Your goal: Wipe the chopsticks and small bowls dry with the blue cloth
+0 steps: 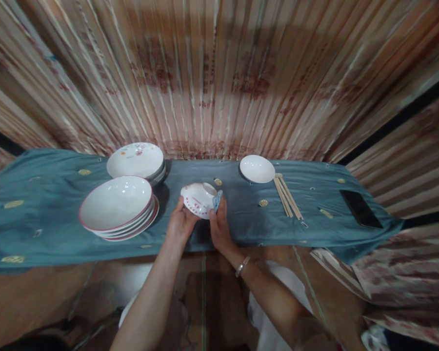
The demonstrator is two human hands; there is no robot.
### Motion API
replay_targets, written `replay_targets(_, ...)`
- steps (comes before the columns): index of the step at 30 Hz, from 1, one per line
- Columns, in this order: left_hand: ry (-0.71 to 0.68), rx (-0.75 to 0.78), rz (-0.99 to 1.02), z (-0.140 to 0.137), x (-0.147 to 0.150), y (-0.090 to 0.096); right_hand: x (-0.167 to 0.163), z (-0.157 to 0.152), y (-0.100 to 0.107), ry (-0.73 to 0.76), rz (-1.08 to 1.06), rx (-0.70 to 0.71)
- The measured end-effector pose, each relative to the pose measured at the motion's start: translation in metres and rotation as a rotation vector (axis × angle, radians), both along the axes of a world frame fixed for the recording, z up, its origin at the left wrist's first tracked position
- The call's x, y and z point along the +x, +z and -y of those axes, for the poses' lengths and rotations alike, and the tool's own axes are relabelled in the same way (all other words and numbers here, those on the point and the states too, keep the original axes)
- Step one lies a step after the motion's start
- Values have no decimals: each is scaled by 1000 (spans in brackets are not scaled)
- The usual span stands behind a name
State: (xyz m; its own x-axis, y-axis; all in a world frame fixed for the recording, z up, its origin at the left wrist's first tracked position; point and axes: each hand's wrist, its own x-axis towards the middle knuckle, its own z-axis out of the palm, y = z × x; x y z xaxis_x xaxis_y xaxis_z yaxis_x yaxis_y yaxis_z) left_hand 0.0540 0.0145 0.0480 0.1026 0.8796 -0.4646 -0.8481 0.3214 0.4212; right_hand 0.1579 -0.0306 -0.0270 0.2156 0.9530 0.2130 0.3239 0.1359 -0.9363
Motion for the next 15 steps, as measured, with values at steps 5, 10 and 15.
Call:
replay_targets(5, 35, -41, 111, -2, 0, 4, -4, 18, -4, 72, 208, 71)
replay_targets(10, -1, -56, 100, 2, 0, 7, -1, 24, -4, 119, 422, 212)
replay_targets(15, 28, -43, 59, 4, 2, 6, 2, 24, 2, 164, 606, 357)
